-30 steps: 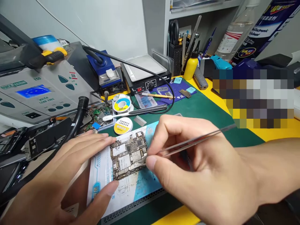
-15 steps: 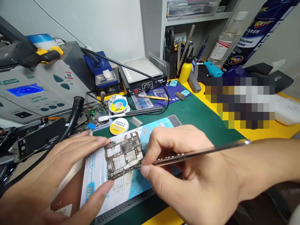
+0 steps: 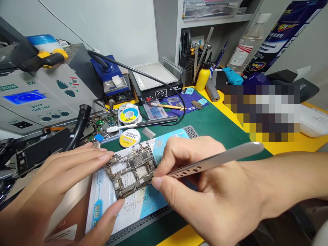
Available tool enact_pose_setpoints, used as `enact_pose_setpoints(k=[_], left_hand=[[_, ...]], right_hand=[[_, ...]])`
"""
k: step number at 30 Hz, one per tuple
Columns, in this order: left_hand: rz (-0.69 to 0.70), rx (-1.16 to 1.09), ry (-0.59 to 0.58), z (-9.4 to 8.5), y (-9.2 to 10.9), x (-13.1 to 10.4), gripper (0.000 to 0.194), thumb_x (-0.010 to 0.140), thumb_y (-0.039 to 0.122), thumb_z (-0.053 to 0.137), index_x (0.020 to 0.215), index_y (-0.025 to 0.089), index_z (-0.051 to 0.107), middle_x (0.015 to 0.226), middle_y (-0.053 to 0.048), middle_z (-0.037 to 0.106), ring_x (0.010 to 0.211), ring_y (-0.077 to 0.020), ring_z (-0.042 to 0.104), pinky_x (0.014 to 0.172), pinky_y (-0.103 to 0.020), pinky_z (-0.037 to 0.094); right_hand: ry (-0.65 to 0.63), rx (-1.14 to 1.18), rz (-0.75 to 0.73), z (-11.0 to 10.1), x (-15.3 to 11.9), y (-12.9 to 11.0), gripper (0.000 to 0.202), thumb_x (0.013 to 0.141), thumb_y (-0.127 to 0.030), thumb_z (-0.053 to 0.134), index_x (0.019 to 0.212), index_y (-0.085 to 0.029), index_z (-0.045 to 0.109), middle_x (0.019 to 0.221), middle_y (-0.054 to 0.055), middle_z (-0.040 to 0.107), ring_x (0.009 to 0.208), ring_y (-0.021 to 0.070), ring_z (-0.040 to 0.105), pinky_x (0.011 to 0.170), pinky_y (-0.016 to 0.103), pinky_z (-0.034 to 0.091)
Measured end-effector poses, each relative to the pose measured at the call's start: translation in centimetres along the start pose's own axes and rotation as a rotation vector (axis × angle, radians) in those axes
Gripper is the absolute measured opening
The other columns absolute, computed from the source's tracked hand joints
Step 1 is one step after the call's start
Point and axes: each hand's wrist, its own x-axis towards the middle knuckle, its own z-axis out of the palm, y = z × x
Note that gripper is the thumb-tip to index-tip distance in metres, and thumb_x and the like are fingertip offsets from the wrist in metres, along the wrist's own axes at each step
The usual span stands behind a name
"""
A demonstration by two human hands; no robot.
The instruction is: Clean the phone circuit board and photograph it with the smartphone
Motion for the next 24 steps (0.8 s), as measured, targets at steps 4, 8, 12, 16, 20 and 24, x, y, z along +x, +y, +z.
enact_pose_setpoints(k=[4, 8, 12, 16, 20, 24], left_hand=[[0.027, -0.014, 0.033, 0.0, 0.3, -0.3, 0.058, 0.080, 0.020, 0.075, 0.135, 0.014, 0.058, 0.128, -0.011, 0.067, 0.132, -0.0274, 0.061, 0.124, -0.048, 0.044], [-0.037, -0.024, 0.048, 0.1, 0.9, -0.3, 0.056, 0.083, 0.017, 0.072, 0.136, 0.019, 0.056, 0.127, -0.010, 0.066, 0.131, -0.0286, 0.060, 0.123, -0.055, 0.044], [-0.037, -0.012, 0.080, 0.1, 1.3, -0.1, 0.058, 0.078, 0.014, 0.074, 0.133, 0.017, 0.056, 0.124, -0.010, 0.065, 0.130, -0.0293, 0.061, 0.123, -0.056, 0.046], [-0.028, 0.002, 0.080, 0.2, 1.0, 0.0, 0.056, 0.078, 0.013, 0.075, 0.132, 0.017, 0.057, 0.123, -0.010, 0.065, 0.123, -0.0262, 0.063, 0.121, -0.055, 0.049], [0.032, 0.049, 0.119, 0.5, 0.4, 0.1, 0.053, 0.080, 0.023, 0.073, 0.131, 0.020, 0.059, 0.120, -0.009, 0.067, 0.116, -0.0257, 0.066, 0.120, -0.055, 0.051], [0.030, 0.076, 0.139, 0.8, 0.3, 0.0, 0.055, 0.080, 0.025, 0.072, 0.133, 0.024, 0.060, 0.118, -0.007, 0.068, 0.113, -0.0249, 0.067, 0.120, -0.053, 0.050]], right_hand=[[0.114, -0.044, -0.109, 0.6, -0.6, 0.1, 0.021, 0.088, -0.009, 0.069, 0.075, -0.023, 0.059, 0.060, -0.003, 0.066, 0.047, 0.0110, 0.059, 0.043, 0.025, 0.039], [0.048, -0.042, -0.224, 0.6, -1.2, 0.7, 0.023, 0.085, -0.003, 0.068, 0.087, -0.024, 0.060, 0.066, -0.002, 0.072, 0.052, 0.0144, 0.069, 0.044, 0.027, 0.044], [0.063, -0.138, -0.135, 0.2, -1.8, 0.5, 0.022, 0.087, -0.006, 0.072, 0.090, -0.026, 0.064, 0.069, -0.001, 0.072, 0.056, 0.0163, 0.071, 0.050, 0.028, 0.052], [0.078, -0.244, -0.164, 0.4, -1.6, -0.1, 0.021, 0.091, -0.041, 0.082, 0.083, -0.027, 0.069, 0.069, 0.004, 0.067, 0.061, 0.0215, 0.071, 0.049, 0.029, 0.055], [0.025, -0.300, -0.256, 0.7, -1.0, -0.2, 0.035, 0.090, -0.061, 0.079, 0.083, -0.028, 0.071, 0.072, 0.007, 0.065, 0.065, 0.0230, 0.070, 0.048, 0.030, 0.055], [-0.014, -0.340, -0.298, 0.7, -1.4, 0.0, 0.032, 0.094, -0.058, 0.076, 0.083, -0.028, 0.070, 0.073, 0.006, 0.065, 0.064, 0.0222, 0.069, 0.049, 0.030, 0.054]])
